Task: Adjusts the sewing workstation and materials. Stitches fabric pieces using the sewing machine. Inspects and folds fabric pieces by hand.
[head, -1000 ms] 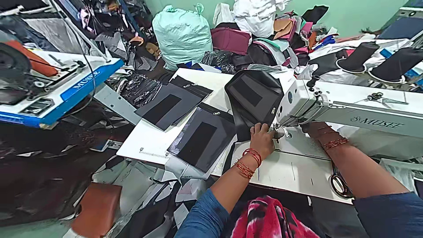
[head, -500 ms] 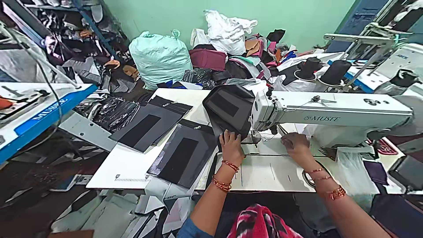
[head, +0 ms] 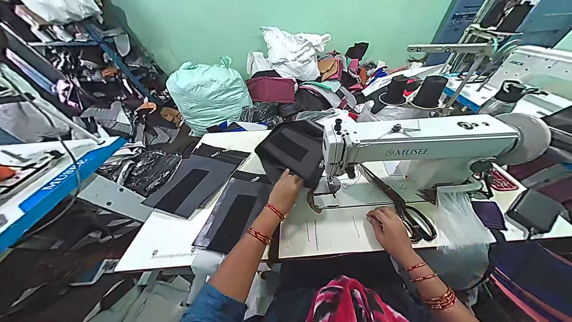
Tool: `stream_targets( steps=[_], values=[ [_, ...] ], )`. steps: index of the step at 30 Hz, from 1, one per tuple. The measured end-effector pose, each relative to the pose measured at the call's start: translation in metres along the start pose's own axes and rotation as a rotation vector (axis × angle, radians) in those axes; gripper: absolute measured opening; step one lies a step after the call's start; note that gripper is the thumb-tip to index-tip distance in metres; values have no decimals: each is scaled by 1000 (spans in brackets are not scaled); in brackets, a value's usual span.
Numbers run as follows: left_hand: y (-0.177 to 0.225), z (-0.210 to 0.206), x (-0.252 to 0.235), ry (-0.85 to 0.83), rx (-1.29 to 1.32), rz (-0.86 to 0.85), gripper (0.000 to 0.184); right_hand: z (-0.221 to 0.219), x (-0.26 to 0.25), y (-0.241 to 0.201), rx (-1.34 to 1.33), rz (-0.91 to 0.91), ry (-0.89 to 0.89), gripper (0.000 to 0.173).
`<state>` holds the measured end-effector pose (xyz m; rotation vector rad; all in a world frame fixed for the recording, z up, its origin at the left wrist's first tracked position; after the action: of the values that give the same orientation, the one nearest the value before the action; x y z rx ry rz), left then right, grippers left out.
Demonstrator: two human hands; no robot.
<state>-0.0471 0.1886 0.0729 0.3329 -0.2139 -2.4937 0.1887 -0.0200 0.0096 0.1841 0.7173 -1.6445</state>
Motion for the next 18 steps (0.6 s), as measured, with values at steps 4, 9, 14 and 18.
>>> stream_targets(
  steps=[4,9,14,18],
  values=[
    [-26,66,4,293,12,36,27,0,2,-1,9,3,19,25],
    [-40,137,68,443,101,-8,32,0,1,-3,14,9,33,27],
    [-53,157,153,332,131,14,45,0,1,-4,17,-2,30,27],
    [-71,136,177,210,136,161,48,-1,0,-5,25,-4,19,28]
  ],
)
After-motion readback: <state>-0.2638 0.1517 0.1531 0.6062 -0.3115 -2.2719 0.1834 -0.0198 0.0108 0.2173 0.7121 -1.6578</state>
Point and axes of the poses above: each hand's wrist, its own x-axis away from the middle knuckle, its own z-axis out of the back of the hand, y = z × x, the point moved 5 cm from there along -x, towards the middle knuckle, and after that the axes turned 5 degrees about x, right-handed, at the moved point
